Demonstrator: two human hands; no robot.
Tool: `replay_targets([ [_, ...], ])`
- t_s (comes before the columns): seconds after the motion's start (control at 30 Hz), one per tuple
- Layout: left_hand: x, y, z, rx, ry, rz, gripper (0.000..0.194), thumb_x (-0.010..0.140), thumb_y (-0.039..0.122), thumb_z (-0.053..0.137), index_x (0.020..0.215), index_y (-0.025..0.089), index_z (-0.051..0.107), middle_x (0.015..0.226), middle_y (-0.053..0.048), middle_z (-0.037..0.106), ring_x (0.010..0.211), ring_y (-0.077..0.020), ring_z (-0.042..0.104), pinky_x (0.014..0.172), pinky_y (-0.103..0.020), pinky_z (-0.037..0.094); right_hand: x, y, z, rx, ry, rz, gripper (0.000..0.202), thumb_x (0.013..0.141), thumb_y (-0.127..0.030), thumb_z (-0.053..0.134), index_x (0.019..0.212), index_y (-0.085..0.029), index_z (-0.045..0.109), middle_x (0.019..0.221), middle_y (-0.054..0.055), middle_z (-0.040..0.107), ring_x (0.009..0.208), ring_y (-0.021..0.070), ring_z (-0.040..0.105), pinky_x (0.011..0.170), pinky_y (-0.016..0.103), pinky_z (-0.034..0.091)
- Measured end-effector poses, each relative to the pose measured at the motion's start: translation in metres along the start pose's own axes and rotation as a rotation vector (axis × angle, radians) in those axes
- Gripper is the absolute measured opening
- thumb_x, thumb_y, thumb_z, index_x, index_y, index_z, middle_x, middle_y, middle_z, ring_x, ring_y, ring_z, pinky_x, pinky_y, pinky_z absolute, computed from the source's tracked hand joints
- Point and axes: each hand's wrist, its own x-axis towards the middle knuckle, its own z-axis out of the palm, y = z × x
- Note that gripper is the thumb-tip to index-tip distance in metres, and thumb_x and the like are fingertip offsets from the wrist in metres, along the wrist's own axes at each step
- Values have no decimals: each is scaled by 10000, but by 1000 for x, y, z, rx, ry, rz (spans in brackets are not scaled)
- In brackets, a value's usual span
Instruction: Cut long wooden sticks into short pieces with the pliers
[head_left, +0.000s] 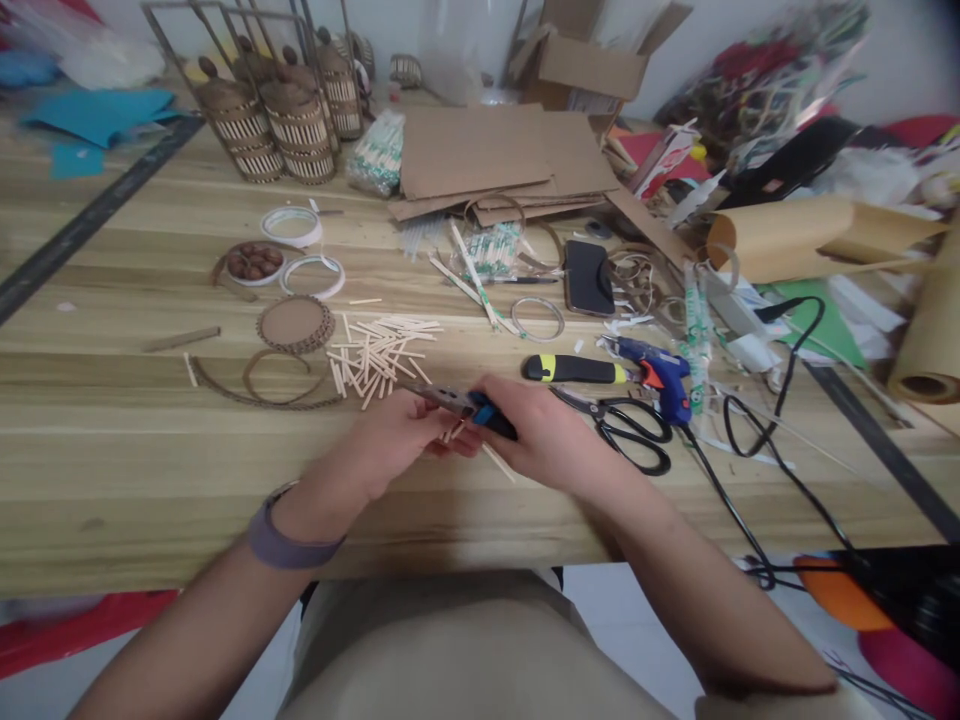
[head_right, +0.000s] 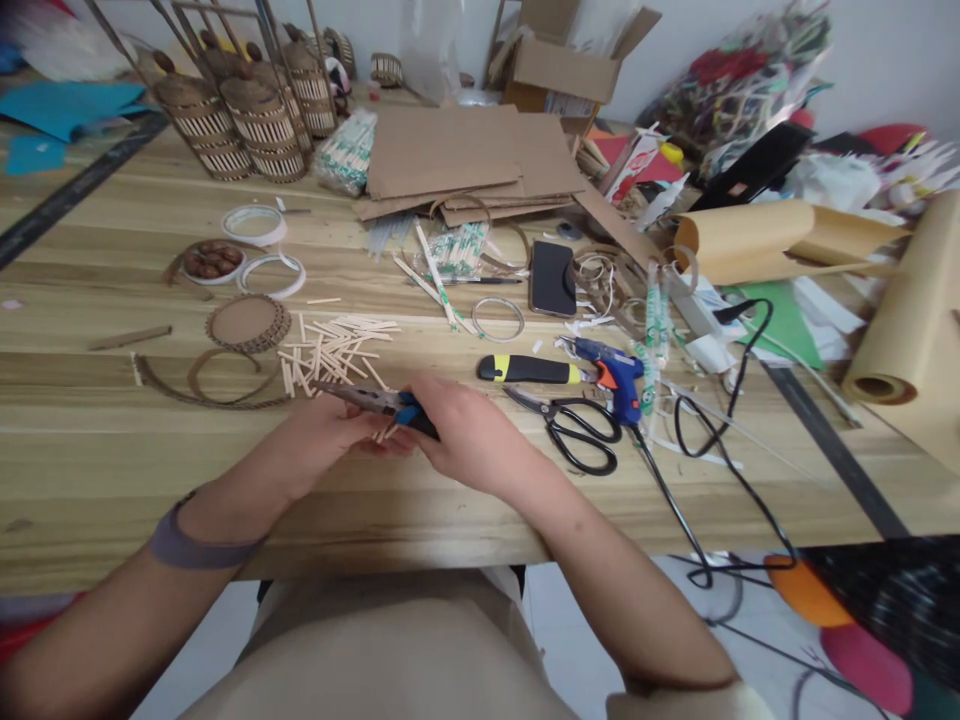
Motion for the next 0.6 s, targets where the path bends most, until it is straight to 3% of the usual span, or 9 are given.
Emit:
replay_targets([
  [0.2, -1, -6, 1, -178, -68, -77, 324, 755, 445, 780, 848, 147, 693, 783, -59, 755, 792, -198, 718, 800, -325, 520, 4, 0, 6, 42, 119, 120, 251, 818, -254, 689, 1024, -197, 557, 942, 62, 688, 851, 223, 628, 710, 289, 413],
  [0.37, -1, -7, 3, -251, -23, -65, 365, 712, 479, 819, 831, 154, 705, 817, -45, 747, 808, -184, 706, 765, -283, 506, 0, -1, 10, 178, 203, 197, 314, 791, -289, 730, 1056, -201, 586, 954, 44, 700, 862, 212, 642, 736, 293, 441],
  [0.6, 5, -14, 11, -460, 55, 11, 396, 594, 466, 897, 775, 158, 726, 705, 1, 709, 646, -116, 617, 681, -239, 498, -5, -2, 31, 163, 336, 99, 335, 744, -222, 744, 1047, -200, 604, 957, 46, 720, 854, 219, 661, 716, 292, 463],
])
